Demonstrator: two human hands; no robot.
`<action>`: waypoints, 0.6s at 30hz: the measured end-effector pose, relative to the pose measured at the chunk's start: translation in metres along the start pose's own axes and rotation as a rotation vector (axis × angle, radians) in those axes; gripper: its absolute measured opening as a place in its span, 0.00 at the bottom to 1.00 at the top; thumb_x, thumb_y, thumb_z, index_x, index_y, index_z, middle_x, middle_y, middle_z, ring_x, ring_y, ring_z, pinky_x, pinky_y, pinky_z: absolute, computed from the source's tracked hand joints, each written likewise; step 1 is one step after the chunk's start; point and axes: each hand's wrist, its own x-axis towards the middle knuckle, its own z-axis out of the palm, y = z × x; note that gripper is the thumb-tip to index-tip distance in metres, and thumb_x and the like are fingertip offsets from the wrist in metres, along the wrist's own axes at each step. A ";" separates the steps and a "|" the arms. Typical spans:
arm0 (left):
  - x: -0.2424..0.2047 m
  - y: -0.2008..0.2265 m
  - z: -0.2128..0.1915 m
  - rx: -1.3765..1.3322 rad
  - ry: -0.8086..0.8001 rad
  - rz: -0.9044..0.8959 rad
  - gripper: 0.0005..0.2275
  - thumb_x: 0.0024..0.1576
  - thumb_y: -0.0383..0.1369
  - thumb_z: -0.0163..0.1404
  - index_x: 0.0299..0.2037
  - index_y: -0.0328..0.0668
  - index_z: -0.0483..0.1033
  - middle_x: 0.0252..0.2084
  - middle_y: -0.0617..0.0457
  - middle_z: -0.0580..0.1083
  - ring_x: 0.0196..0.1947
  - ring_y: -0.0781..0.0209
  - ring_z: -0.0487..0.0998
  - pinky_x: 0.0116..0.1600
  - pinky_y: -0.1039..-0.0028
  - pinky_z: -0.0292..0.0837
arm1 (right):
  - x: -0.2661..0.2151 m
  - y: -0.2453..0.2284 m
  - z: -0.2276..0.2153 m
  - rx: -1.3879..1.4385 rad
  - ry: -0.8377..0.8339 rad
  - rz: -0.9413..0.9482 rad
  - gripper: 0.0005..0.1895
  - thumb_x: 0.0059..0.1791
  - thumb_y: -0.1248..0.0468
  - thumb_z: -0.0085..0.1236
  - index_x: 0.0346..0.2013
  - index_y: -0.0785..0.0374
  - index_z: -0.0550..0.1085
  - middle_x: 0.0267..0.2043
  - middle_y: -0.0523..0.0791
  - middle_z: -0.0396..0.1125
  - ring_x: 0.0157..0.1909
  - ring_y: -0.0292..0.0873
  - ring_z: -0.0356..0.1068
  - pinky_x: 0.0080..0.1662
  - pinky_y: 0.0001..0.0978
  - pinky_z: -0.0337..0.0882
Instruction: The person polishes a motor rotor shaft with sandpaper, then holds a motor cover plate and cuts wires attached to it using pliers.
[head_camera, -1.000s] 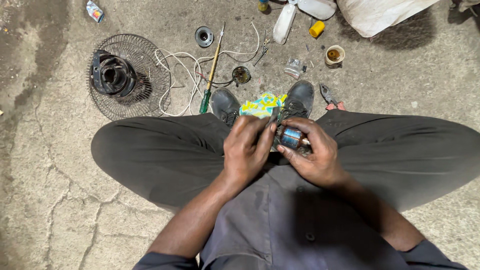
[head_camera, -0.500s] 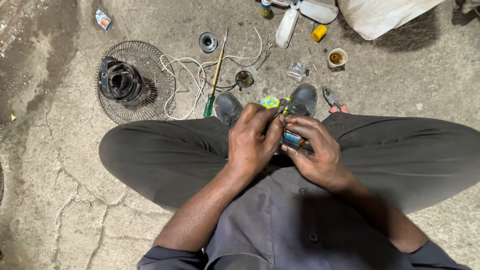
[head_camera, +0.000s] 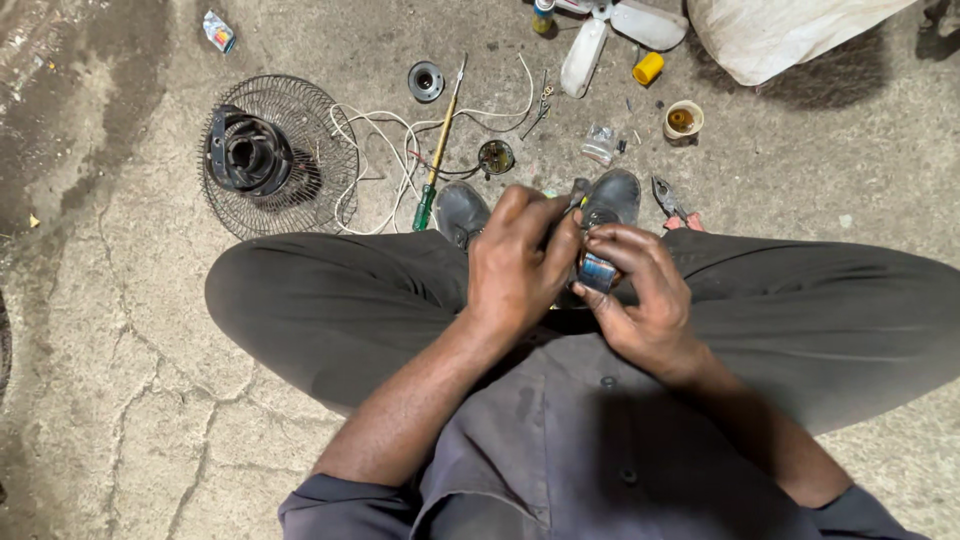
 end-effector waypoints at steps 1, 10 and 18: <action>-0.006 0.002 -0.002 -0.011 -0.001 0.010 0.06 0.61 0.29 0.58 0.46 0.39 0.79 0.40 0.48 0.74 0.36 0.51 0.80 0.39 0.64 0.77 | 0.000 -0.001 0.000 -0.002 0.004 0.002 0.25 0.45 0.70 0.71 0.54 0.66 0.71 0.58 0.52 0.68 0.61 0.52 0.71 0.60 0.39 0.72; -0.017 -0.003 -0.007 0.002 0.025 0.140 0.08 0.61 0.28 0.59 0.48 0.38 0.78 0.41 0.49 0.73 0.35 0.54 0.80 0.37 0.67 0.77 | 0.001 -0.005 0.002 0.126 0.023 0.260 0.28 0.45 0.66 0.72 0.56 0.69 0.71 0.57 0.51 0.69 0.55 0.42 0.73 0.51 0.31 0.76; -0.019 0.006 -0.011 -0.057 0.023 0.194 0.08 0.61 0.28 0.59 0.48 0.38 0.78 0.40 0.50 0.73 0.34 0.56 0.80 0.37 0.68 0.77 | 0.005 -0.007 -0.001 0.176 0.081 0.280 0.25 0.47 0.63 0.71 0.56 0.70 0.73 0.54 0.51 0.70 0.53 0.41 0.74 0.52 0.30 0.77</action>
